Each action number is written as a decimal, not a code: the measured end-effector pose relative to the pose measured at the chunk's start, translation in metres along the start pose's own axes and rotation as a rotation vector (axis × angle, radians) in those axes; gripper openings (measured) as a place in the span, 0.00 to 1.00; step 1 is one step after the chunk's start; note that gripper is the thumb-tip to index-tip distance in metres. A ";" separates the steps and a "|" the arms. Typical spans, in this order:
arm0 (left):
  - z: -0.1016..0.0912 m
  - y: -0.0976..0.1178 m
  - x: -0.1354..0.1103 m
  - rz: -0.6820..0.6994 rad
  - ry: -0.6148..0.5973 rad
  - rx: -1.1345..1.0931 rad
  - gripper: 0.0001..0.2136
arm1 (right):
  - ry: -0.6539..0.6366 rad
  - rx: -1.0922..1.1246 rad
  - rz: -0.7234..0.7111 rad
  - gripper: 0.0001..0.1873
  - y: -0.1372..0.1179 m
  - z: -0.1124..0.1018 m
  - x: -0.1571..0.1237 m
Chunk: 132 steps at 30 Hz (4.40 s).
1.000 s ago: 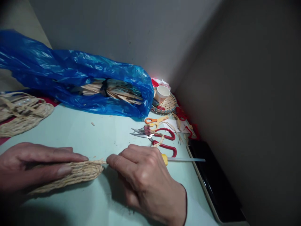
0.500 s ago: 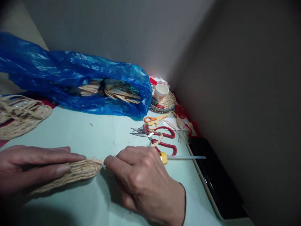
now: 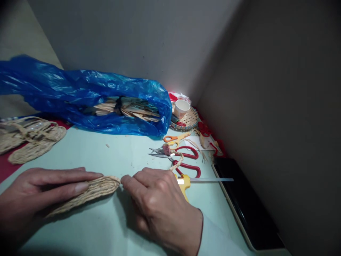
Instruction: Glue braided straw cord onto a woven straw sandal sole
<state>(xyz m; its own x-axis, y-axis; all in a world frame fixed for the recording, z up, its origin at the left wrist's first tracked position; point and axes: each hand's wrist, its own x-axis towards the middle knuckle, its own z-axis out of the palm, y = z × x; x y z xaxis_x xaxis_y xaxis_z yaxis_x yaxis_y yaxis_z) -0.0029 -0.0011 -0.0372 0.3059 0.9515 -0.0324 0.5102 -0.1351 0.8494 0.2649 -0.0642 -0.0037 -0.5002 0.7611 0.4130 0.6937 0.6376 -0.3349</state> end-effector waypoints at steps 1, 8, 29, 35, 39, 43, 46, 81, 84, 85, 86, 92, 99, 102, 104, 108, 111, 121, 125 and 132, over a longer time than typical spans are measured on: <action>0.000 -0.001 0.001 0.012 0.001 -0.002 0.14 | -0.002 0.004 0.010 0.23 0.001 0.001 0.000; 0.002 0.008 0.004 0.059 -0.018 -0.067 0.09 | -0.020 0.026 0.097 0.22 0.004 0.004 0.001; 0.032 0.033 -0.006 0.365 0.079 0.095 0.11 | -0.082 0.265 0.341 0.13 -0.005 -0.008 0.010; 0.038 0.047 -0.009 0.373 0.165 0.082 0.09 | -0.130 0.289 0.440 0.13 -0.010 -0.012 0.013; 0.039 0.044 -0.012 0.415 0.200 0.115 0.10 | -0.107 0.314 0.456 0.13 -0.012 -0.008 0.010; 0.042 0.038 -0.012 0.478 0.192 0.159 0.11 | -0.105 0.314 0.470 0.13 -0.013 -0.005 0.009; 0.042 0.037 -0.011 0.483 0.166 0.164 0.12 | -0.107 0.303 0.481 0.12 -0.013 -0.004 0.010; 0.042 0.049 -0.012 0.403 0.237 0.073 0.08 | -0.014 0.029 0.077 0.18 -0.006 -0.005 -0.001; 0.040 0.047 -0.011 0.356 0.228 0.087 0.07 | 0.034 -0.004 0.026 0.16 -0.005 -0.003 0.000; 0.039 0.046 -0.010 0.341 0.227 0.092 0.07 | 0.062 -0.023 0.009 0.16 -0.005 -0.002 0.000; 0.037 0.045 -0.009 0.331 0.227 0.094 0.06 | 0.088 -0.043 -0.005 0.16 -0.004 -0.002 0.001; 0.031 0.041 -0.006 0.232 0.167 -0.007 0.05 | 0.182 -0.107 -0.049 0.16 0.001 -0.004 0.003; 0.035 0.046 -0.001 -0.062 0.109 -0.436 0.11 | 0.489 -0.045 -0.046 0.07 -0.002 -0.001 0.002; 0.039 0.048 0.000 -0.132 0.102 -0.583 0.13 | 0.442 -0.001 -0.004 0.08 -0.005 0.008 0.001; 0.040 0.046 -0.001 -0.153 0.058 -0.610 0.13 | 0.383 0.022 0.019 0.11 -0.006 0.014 0.001; 0.041 0.040 -0.004 -0.146 0.018 -0.590 0.12 | 0.335 0.048 -0.005 0.15 -0.004 0.017 0.001; 0.041 0.039 -0.004 -0.128 -0.002 -0.560 0.11 | 0.333 0.056 -0.022 0.17 -0.002 0.016 0.001; 0.039 0.043 -0.002 -0.140 -0.108 -0.485 0.13 | 0.222 0.173 0.041 0.16 -0.002 0.012 0.004; 0.036 0.047 -0.005 -0.181 -0.156 -0.581 0.14 | 0.207 0.193 0.003 0.18 0.001 0.007 0.005; 0.028 0.060 -0.001 -0.375 -0.153 -0.923 0.16 | 0.295 0.286 0.128 0.19 0.006 -0.015 0.000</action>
<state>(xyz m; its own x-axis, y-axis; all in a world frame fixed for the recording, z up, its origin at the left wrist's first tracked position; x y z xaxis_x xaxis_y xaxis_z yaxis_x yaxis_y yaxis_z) 0.0503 -0.0181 -0.0010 0.3862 0.8344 -0.3931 -0.2081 0.4940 0.8442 0.2763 -0.0622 0.0068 -0.2208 0.7963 0.5631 0.5484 0.5788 -0.6035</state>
